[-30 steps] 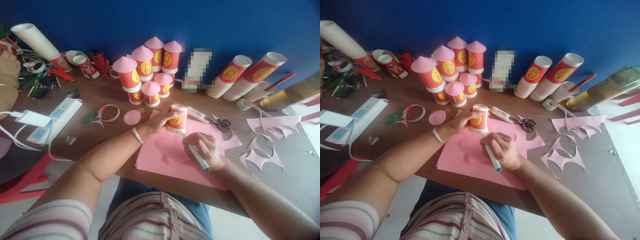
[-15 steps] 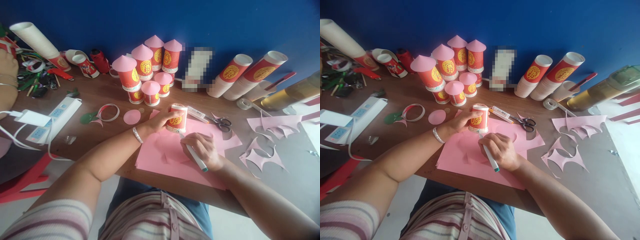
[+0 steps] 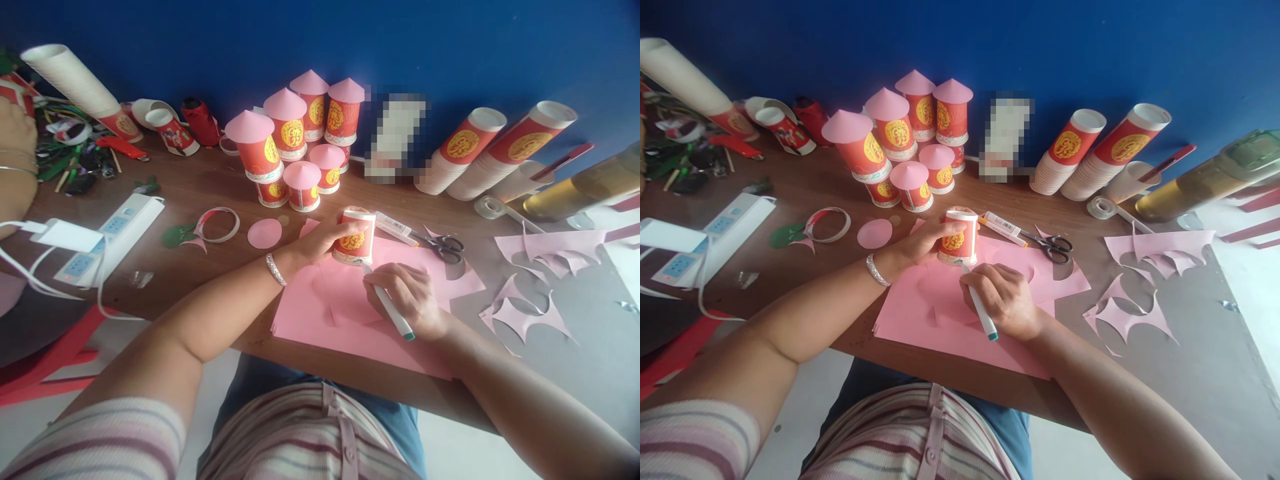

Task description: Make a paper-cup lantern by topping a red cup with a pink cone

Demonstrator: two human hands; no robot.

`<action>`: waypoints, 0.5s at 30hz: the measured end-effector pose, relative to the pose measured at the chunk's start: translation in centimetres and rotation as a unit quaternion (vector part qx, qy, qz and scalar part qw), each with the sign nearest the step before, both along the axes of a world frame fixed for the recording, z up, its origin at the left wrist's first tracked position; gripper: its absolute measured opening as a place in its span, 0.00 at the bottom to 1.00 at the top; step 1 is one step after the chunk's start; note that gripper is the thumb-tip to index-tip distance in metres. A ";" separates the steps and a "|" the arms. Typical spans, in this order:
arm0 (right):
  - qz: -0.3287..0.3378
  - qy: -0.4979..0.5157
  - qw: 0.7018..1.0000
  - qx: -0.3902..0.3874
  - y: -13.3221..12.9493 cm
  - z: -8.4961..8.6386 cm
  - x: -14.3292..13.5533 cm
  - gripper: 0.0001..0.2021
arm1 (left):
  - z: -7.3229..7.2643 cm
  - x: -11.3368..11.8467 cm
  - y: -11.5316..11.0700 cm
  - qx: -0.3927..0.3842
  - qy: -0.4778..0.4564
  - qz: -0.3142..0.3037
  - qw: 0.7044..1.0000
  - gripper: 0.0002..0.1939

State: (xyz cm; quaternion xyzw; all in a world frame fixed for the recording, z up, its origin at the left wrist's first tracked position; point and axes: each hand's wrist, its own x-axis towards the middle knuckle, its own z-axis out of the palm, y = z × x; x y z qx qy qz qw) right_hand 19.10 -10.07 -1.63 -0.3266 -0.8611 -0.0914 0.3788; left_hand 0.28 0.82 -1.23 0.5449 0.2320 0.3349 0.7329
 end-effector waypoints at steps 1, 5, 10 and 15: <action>-0.002 -0.001 1.000 0.001 0.0 0.0 0.0 0.09 | 0.1 0.0 0.0 0.001 -0.002 0.001 1.000 0.21; -0.006 -0.005 1.000 0.001 -0.1 0.1 0.0 0.10 | 0.3 0.0 -0.2 -0.018 0.013 0.001 1.000 0.20; -0.009 -0.002 1.000 -0.002 -0.2 0.1 -0.1 0.10 | 0.3 0.1 -0.2 -0.045 0.000 -0.002 0.999 0.19; 0.012 0.021 1.000 0.016 -0.3 0.3 -0.2 0.11 | 0.9 0.1 -0.5 -0.065 0.010 0.008 0.998 0.18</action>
